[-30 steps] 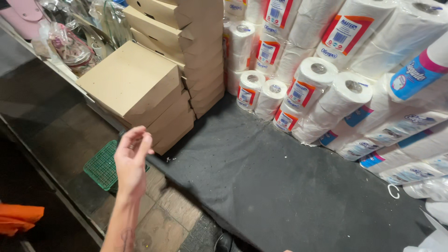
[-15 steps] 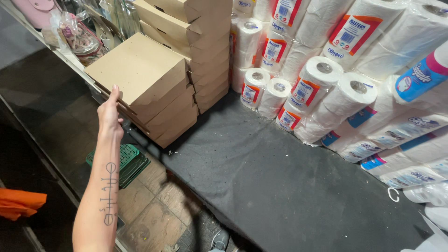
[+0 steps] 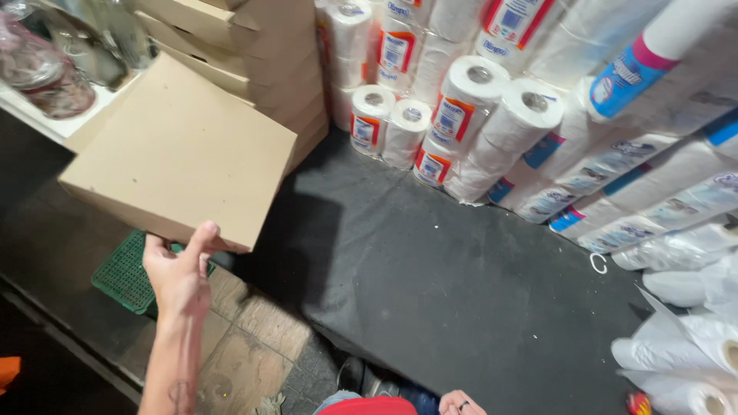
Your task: The person assembles flat-packed cardboard boxes on a table. They unfold the cardboard, fold the side flaps, and secure the box shape by hand, repeating the process for multiple units.
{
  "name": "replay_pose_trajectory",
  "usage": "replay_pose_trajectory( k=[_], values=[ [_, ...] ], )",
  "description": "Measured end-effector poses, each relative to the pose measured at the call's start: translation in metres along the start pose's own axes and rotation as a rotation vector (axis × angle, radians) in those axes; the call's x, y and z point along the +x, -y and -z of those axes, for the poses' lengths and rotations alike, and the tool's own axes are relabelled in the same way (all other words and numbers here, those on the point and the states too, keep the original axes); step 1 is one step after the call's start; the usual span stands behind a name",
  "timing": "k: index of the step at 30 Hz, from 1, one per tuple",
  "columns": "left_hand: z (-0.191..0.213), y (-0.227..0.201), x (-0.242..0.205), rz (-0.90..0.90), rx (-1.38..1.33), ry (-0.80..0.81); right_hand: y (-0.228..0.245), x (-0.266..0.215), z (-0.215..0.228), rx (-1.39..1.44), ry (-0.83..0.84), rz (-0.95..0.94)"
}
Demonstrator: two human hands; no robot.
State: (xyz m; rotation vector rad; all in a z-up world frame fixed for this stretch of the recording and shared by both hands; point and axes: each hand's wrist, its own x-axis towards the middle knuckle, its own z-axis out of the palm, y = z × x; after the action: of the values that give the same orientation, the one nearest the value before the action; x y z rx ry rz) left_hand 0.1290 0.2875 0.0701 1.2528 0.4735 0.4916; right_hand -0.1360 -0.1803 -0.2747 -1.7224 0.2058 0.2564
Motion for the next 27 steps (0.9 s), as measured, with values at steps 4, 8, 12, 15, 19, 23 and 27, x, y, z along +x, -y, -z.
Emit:
replay_pose_trajectory(
  k=[4, 8, 12, 15, 19, 23, 27],
  values=[
    [-0.008, 0.087, -0.072, 0.186, -0.118, 0.139, 0.102, -0.011, -0.042, -0.511, -0.397, 0.159],
    [-0.037, 0.164, -0.144, 0.646, -0.208, 0.12, 0.141, -0.011, -0.048, -0.402, -0.051, -0.003],
    [-0.061, 0.197, -0.204, 0.937, -0.07, 0.12, 0.197, -0.011, -0.055, -0.59, 0.095, -0.193],
    [-0.07, 0.178, -0.227, 1.086, 0.01, 0.198, 0.185, -0.009, -0.056, -0.46, 0.093, -0.27],
    [-0.063, 0.196, -0.237, 1.113, -0.002, 0.271, 0.163, -0.005, -0.065, -0.288, -0.008, -0.446],
    [-0.067, 0.168, -0.25, 1.175, -0.064, 0.353, 0.164, 0.002, -0.07, 0.071, -0.175, -0.561],
    [-0.06, 0.144, -0.255, 1.141, 0.012, 0.79, 0.166, 0.007, -0.069, 0.421, -0.354, -0.541]
  ],
)
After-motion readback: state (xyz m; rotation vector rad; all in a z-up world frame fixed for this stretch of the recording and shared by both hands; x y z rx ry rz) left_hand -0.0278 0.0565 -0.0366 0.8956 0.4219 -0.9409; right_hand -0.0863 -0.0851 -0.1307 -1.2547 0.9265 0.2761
